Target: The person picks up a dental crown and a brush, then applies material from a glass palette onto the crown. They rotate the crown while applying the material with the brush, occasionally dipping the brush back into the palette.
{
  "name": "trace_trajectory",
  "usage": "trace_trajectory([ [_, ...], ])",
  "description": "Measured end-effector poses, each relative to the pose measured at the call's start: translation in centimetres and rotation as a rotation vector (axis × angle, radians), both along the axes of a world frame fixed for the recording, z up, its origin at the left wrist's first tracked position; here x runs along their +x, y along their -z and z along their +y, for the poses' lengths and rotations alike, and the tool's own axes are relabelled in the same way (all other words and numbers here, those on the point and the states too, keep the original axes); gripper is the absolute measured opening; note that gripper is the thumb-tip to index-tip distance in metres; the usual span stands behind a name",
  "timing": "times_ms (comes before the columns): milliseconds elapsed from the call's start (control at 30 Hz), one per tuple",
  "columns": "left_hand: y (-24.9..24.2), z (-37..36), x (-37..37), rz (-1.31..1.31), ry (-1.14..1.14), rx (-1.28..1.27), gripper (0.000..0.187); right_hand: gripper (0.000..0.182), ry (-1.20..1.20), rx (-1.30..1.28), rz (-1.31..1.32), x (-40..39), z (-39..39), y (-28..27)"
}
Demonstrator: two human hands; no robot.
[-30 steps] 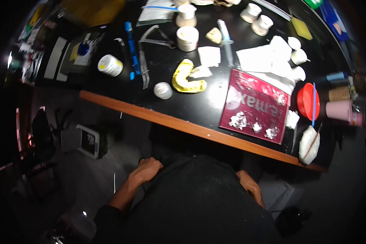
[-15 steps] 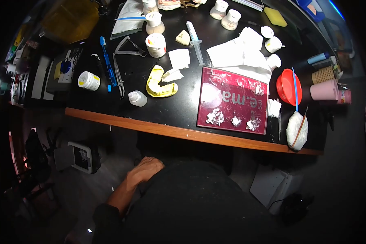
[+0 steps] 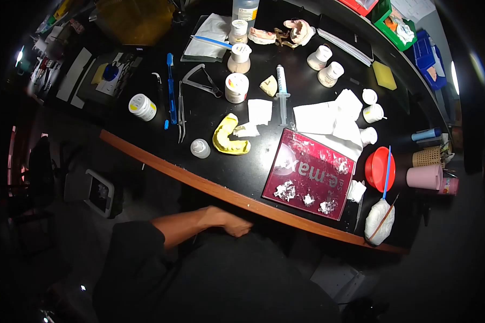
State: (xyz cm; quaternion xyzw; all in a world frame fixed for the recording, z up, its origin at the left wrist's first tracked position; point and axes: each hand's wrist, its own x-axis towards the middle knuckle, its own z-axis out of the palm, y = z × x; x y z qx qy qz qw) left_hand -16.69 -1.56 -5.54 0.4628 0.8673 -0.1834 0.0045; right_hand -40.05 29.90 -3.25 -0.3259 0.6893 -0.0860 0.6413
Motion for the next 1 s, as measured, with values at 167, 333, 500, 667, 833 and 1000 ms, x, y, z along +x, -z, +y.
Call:
trace_trajectory([
  [167, 0.8, 1.0, 0.6, -0.497, -0.385, 0.212, 0.03, 0.015, 0.025, -0.042, -0.034, 0.0, 2.1, 0.5],
  [333, -8.5, -1.1, 4.2, -1.001, -1.417, 0.898, 0.038, 0.012, -0.018, -0.089, -0.082, -2.1, -3.2, -9.7],
  [500, -17.0, -3.1, 8.8, -0.675, -1.416, 1.445, 0.025, 0.013, -0.277, -0.848, 0.15, -3.1, -17.0, -21.2],
  [667, -19.9, -5.5, 11.2, 0.449, -1.567, 1.433, 0.032, 0.009, -0.166, -1.226, 0.365, 2.3, -27.7, -20.9],
  [833, -16.8, -8.9, 8.0, 0.86, -1.565, 1.241, 0.071, 0.012, -0.231, -1.344, 0.307, 5.8, -32.1, -19.3],
  [1000, -16.2, -10.1, 7.5, 0.841, -1.57, 1.288, 0.038, 0.013, -0.289, -1.293, 0.261, 4.4, -30.8, -19.3],
])
